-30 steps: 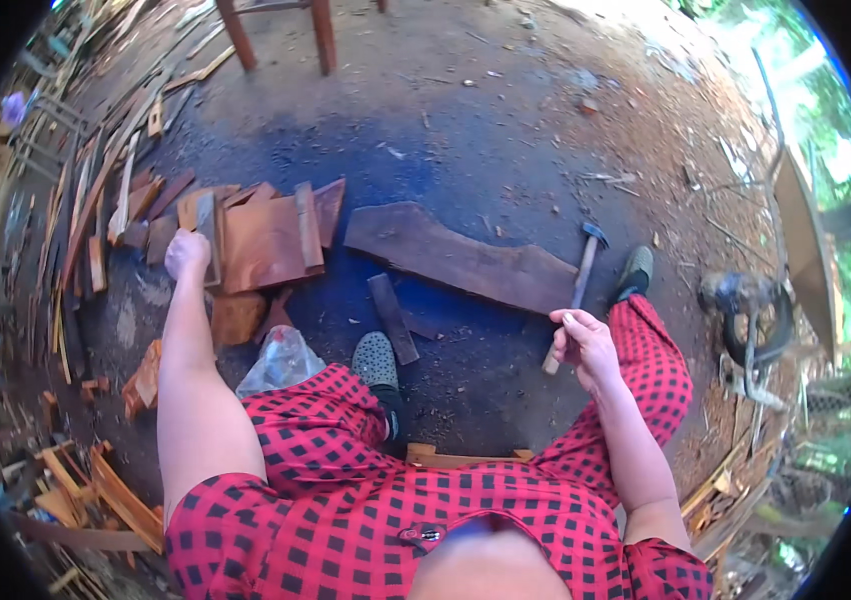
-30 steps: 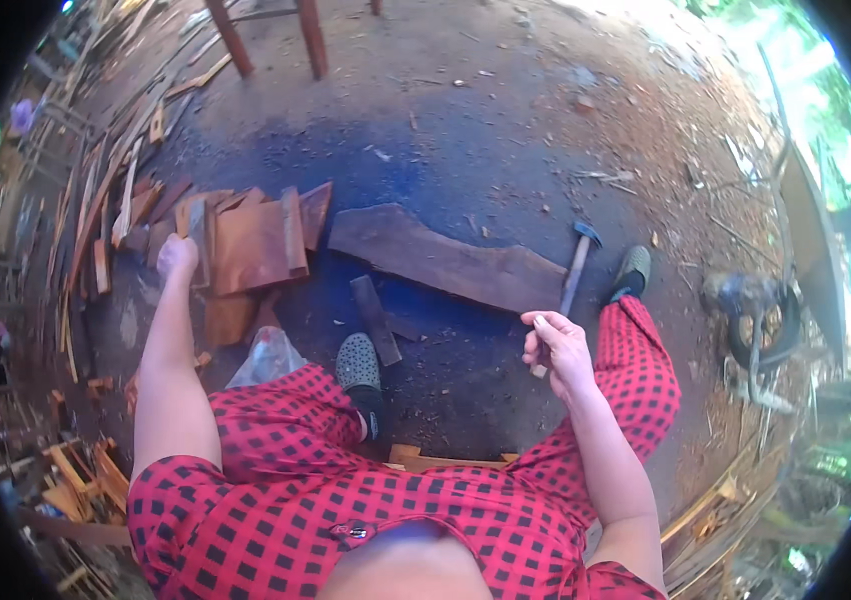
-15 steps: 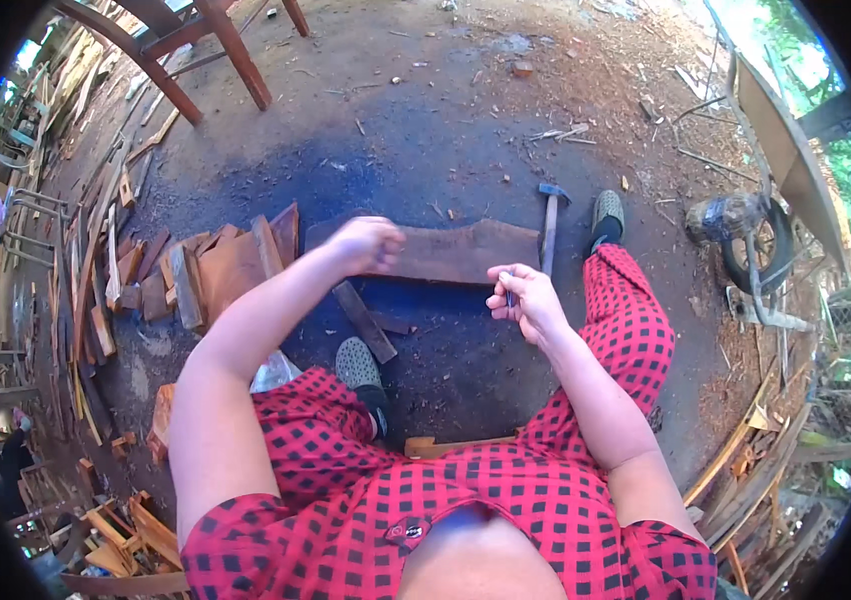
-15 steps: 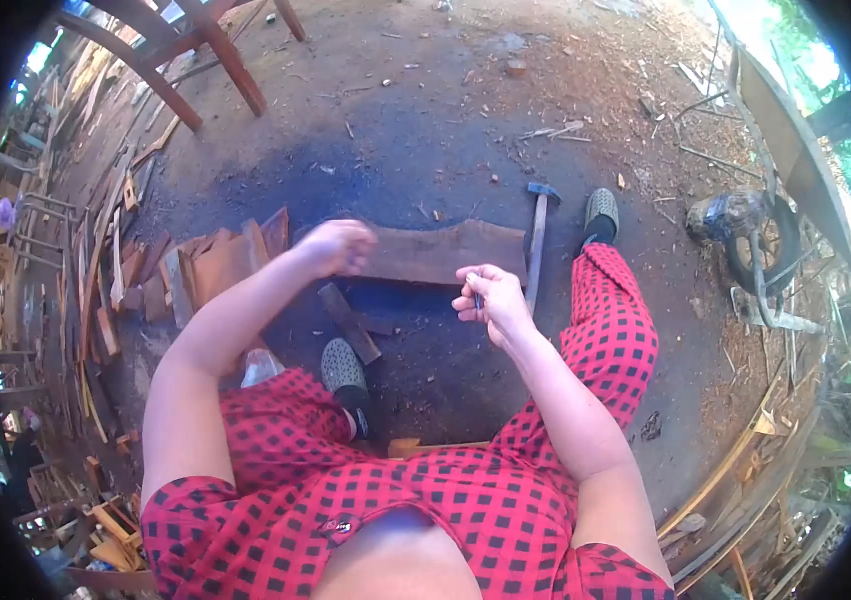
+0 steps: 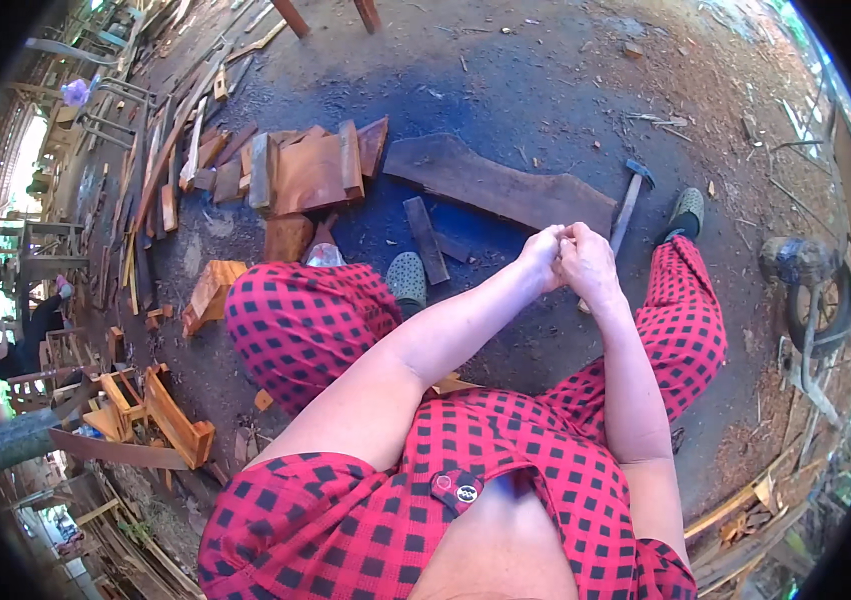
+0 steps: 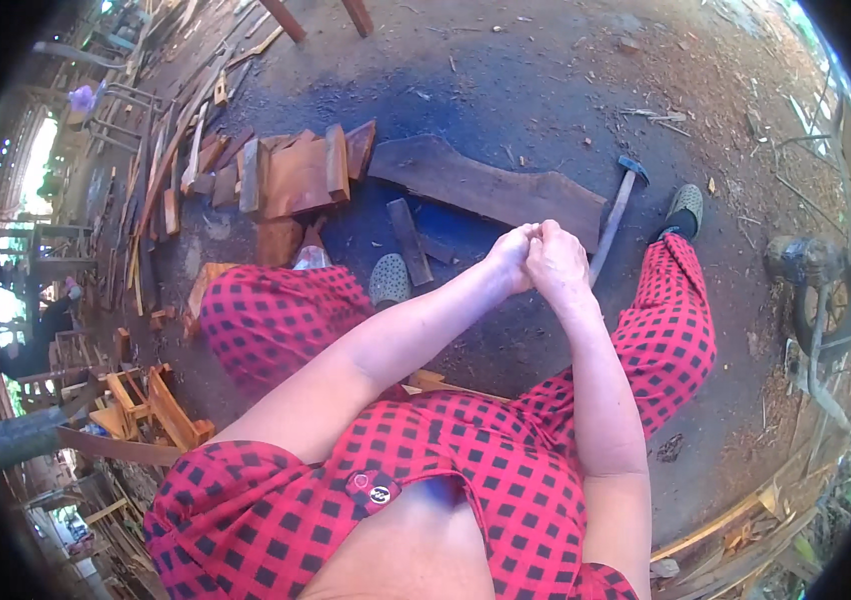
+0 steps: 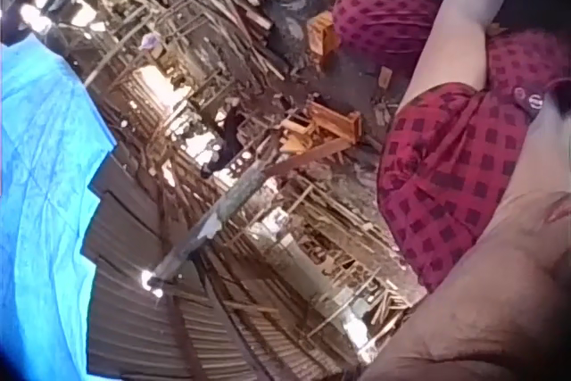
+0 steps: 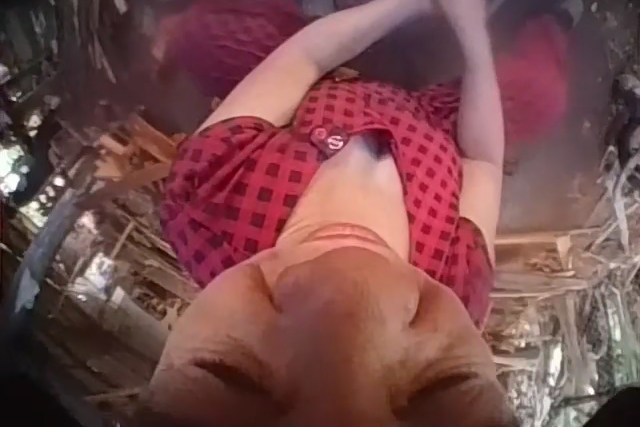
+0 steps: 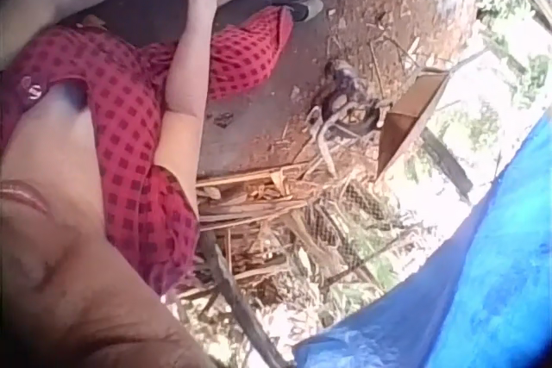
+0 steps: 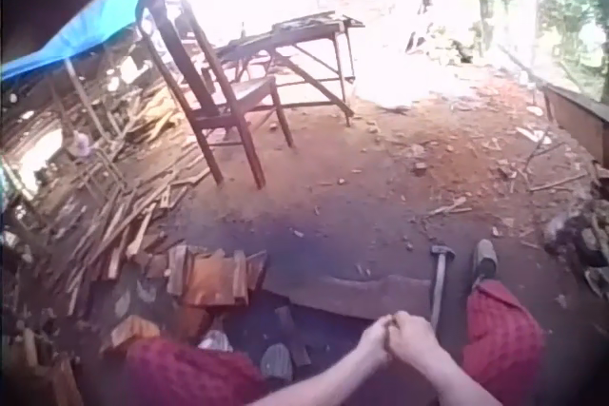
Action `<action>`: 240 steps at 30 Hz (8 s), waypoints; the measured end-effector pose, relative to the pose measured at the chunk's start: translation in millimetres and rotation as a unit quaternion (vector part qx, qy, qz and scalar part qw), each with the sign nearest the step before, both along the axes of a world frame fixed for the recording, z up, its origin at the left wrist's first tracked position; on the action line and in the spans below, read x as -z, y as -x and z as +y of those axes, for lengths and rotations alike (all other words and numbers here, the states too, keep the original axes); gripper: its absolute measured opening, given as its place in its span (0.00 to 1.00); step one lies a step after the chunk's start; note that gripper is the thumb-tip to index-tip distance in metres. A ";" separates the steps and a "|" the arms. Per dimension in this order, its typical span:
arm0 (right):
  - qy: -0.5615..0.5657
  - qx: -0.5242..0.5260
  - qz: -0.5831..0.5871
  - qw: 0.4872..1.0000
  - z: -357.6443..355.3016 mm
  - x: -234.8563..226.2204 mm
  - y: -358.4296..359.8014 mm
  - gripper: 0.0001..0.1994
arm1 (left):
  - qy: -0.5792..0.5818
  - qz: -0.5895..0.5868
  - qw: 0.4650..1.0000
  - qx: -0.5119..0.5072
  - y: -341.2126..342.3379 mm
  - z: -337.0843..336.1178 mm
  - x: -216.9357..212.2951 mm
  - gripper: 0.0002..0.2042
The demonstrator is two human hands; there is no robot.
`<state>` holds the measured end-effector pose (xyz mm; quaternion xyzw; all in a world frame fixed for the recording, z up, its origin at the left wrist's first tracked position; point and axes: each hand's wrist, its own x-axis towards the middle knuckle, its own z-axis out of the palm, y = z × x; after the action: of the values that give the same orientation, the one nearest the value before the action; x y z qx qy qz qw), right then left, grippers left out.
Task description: Assembling and nailing together small wood blocks to create a structure.
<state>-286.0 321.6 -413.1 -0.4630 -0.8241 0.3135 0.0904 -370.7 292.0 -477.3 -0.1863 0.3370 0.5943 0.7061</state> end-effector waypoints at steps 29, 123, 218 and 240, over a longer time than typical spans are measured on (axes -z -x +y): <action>-0.077 -0.097 0.048 0.991 -34.0 -28.6 -13.8 0.03 | -0.054 0.056 0.996 -0.040 30.7 -70.6 -37.5 0.13; -0.040 -0.085 0.065 0.993 103.5 -102.4 -30.8 0.15 | -0.279 0.788 0.107 0.538 153.4 81.8 -17.8 0.15; -0.022 -0.006 -0.132 0.991 88.3 140.4 28.8 0.30 | 0.220 0.363 0.882 -0.204 150.6 -29.1 92.3 0.02; 0.506 0.041 0.155 0.848 -5.9 36.1 235.5 0.17 | 0.104 0.545 0.832 -0.023 466.1 -115.6 -36.4 0.10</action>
<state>-521.5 315.7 -449.2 -0.4235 -0.5069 0.7506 -0.0174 -836.8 176.4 -440.9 0.0874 0.7224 0.5772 0.3706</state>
